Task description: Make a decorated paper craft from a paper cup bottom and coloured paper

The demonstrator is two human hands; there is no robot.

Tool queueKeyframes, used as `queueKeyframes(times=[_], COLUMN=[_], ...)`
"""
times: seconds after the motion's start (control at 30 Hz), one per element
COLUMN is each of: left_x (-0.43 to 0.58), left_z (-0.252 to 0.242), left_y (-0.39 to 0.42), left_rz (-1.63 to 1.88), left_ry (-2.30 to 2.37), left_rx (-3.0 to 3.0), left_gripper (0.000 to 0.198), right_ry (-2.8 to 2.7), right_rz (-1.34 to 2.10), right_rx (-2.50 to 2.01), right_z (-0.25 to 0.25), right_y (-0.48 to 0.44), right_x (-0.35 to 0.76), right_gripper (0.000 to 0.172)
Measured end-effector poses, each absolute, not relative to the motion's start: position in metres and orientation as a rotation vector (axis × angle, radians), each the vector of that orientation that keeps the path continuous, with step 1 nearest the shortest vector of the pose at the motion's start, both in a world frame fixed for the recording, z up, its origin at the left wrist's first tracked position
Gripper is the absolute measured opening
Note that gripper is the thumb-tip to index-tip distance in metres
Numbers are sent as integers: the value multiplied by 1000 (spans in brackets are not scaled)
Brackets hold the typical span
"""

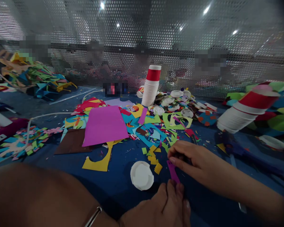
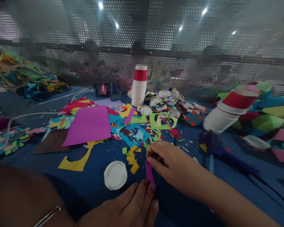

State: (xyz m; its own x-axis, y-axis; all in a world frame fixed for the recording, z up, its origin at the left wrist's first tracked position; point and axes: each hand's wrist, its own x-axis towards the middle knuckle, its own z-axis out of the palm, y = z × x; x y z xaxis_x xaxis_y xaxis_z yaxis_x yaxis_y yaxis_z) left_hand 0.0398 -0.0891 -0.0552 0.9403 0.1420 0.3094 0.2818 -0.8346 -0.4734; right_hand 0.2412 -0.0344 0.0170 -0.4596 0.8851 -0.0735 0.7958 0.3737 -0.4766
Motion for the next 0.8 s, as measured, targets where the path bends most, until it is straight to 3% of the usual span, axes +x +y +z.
queueKeyframes(times=[0.33, 0.8], left_x=[39, 44], left_z=[-45, -41], left_y=[-85, -84], left_rz=[-352, -427], left_ry=[-284, -343], left_rx=[-2554, -2557], left_gripper=[35, 33], right_ry=[-2476, -2405], right_rz=[644, 686], right_rx=[-1482, -1519], right_z=[17, 15], right_y=[-30, -31], right_x=[240, 249], right_gripper=[23, 18])
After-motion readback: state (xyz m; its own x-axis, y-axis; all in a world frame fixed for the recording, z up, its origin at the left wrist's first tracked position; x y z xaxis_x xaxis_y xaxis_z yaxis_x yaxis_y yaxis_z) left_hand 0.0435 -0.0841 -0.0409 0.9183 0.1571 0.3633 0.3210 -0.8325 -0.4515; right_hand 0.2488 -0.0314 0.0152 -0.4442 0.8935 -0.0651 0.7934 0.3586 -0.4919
